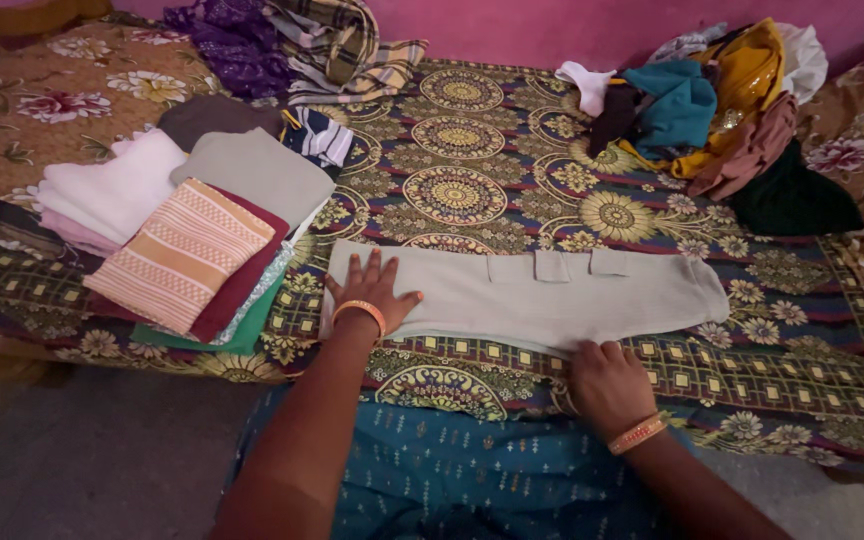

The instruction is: The person smooths and folds a pair of grey pants and a pink shirt on a bed, placing the folded pants onto a stack of folded items.

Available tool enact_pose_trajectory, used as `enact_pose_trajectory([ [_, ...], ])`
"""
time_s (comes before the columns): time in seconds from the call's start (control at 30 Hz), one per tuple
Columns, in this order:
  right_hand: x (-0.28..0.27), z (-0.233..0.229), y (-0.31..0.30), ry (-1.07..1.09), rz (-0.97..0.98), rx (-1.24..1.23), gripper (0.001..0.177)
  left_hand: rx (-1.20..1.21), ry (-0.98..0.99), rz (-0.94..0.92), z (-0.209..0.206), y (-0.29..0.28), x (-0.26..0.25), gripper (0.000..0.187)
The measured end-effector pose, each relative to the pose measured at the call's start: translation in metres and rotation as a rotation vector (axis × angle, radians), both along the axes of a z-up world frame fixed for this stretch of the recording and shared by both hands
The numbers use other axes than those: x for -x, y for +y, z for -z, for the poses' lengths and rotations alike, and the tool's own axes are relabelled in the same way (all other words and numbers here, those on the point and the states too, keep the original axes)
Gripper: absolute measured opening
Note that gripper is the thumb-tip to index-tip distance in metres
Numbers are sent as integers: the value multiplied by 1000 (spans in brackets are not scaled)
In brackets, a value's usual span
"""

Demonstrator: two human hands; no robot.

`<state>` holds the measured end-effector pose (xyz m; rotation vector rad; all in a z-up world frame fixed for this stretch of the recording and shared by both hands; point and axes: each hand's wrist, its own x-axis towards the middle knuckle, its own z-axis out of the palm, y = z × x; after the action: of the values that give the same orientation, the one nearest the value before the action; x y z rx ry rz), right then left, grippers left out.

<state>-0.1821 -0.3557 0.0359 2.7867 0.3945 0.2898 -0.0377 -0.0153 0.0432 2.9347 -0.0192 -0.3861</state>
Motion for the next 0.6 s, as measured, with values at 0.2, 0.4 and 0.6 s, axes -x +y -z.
enact_pose_trajectory([
  [0.2,-5,-6,-11,2,-73,-95,30,-26,33,115,-7,14,-2,92],
  [0.4,-43,-29,10,136,-4,-369,41,-92,70,267,-5,18,-12,97],
  [0.6,-155,26,129,72,-241,-737,60,-53,-69,394,34,-36,-27,84],
])
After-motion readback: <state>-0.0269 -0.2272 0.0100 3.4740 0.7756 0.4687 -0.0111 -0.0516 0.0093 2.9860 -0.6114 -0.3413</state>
